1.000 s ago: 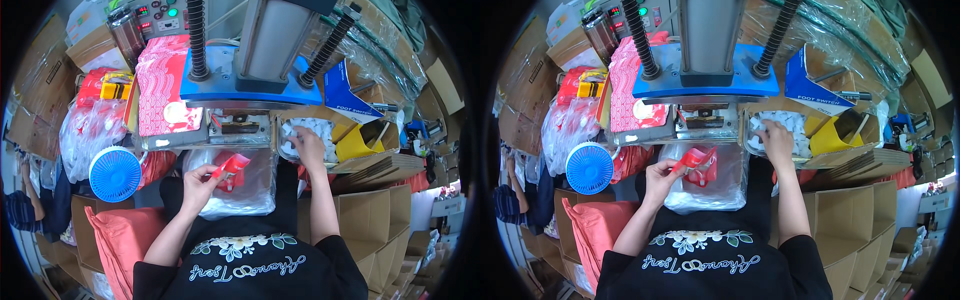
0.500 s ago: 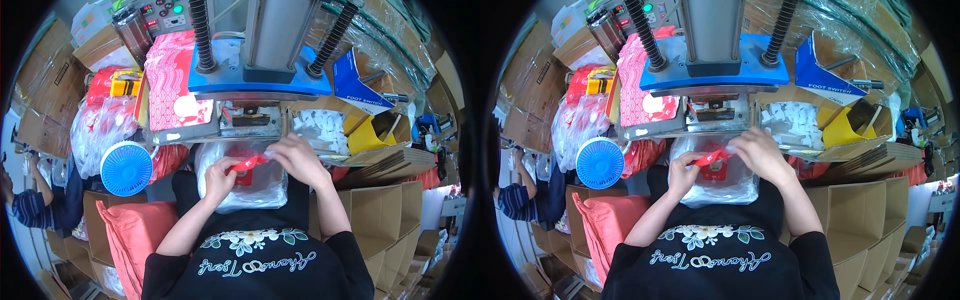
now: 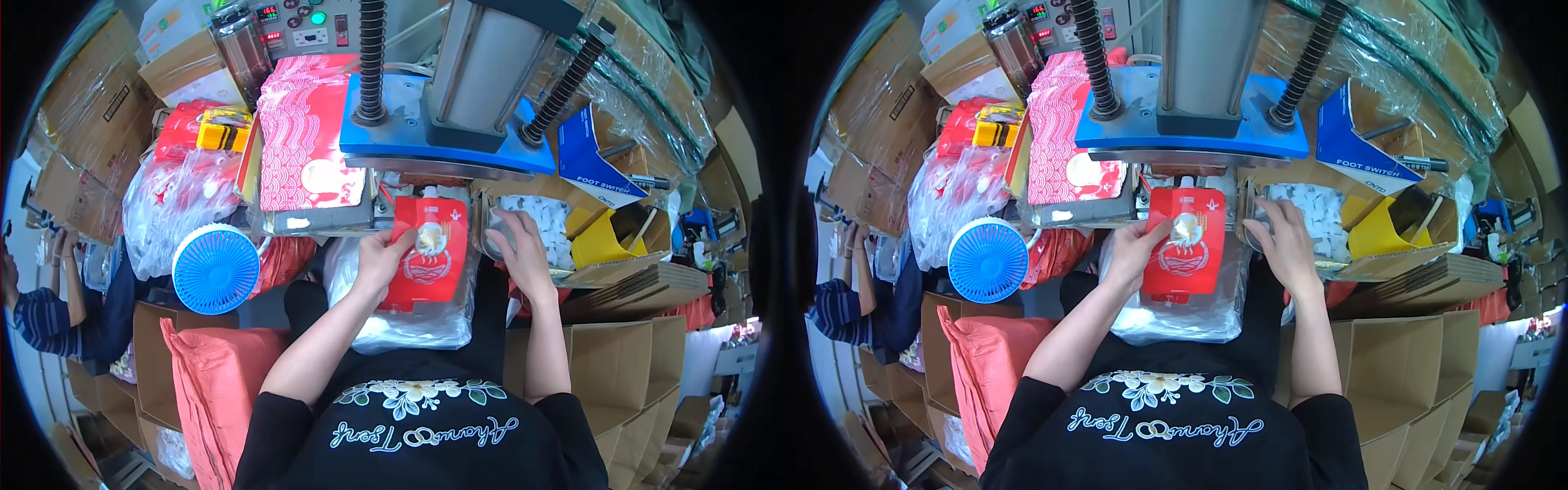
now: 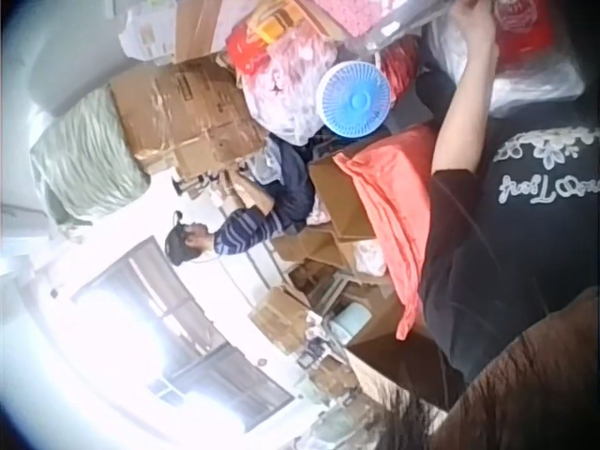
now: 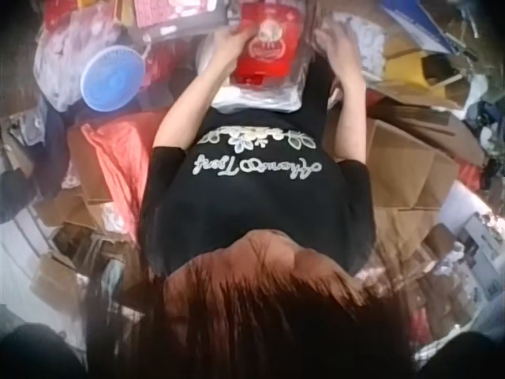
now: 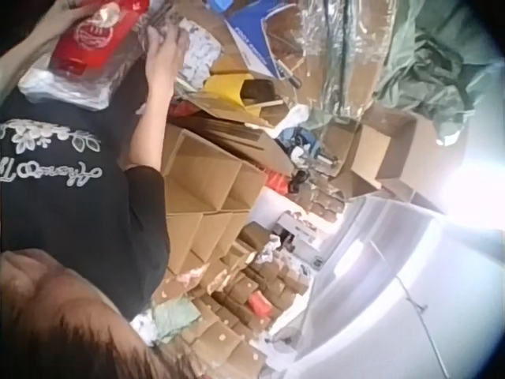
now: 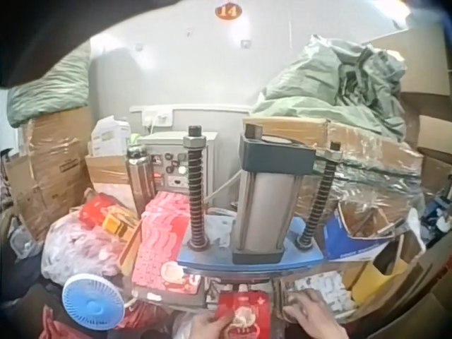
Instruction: Placing red packets into plastic bags and sealing them using a heat sealer machine.
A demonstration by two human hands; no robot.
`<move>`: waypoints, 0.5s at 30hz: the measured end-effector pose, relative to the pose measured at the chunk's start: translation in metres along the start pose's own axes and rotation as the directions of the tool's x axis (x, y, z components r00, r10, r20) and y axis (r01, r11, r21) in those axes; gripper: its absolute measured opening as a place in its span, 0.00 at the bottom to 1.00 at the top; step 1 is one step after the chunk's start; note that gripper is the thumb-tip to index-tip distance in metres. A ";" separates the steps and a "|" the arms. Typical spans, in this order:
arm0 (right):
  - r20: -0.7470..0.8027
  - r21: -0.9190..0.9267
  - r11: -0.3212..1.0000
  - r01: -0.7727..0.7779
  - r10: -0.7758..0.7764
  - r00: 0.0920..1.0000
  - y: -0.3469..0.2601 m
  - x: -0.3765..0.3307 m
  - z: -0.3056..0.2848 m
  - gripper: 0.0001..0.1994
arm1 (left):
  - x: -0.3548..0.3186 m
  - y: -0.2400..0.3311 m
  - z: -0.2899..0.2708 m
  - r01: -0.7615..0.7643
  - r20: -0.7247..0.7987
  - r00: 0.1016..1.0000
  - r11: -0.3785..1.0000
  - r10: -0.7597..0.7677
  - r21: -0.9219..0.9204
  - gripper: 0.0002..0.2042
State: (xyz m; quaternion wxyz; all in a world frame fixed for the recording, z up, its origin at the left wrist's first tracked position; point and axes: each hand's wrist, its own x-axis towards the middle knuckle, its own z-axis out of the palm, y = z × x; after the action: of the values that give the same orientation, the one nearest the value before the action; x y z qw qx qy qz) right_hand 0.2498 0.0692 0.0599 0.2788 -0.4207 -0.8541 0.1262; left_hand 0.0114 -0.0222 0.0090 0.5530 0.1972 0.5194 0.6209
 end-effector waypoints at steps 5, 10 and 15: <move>0.111 -0.166 0.986 0.001 0.018 0.994 0.019 -0.022 0.018 0.10 | 0.012 -0.003 0.008 0.073 -0.016 0.997 0.982 -0.077 -0.174 0.11; 0.131 0.088 0.995 -0.050 0.038 0.991 0.033 -0.015 0.019 0.10 | 0.018 0.015 -0.006 -0.016 0.082 0.997 0.997 0.009 0.080 0.10; 0.288 0.412 0.865 -0.286 0.173 0.942 0.042 -0.004 0.015 0.08 | 0.030 0.049 -0.070 -0.396 0.103 0.676 0.242 0.730 0.886 0.22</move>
State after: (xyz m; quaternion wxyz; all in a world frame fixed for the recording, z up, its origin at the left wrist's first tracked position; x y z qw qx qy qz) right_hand 0.2700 0.0916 0.0274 0.2450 -0.4257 -0.7726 0.4023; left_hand -0.0784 -0.0175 0.0144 0.0136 0.5110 0.7285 0.4561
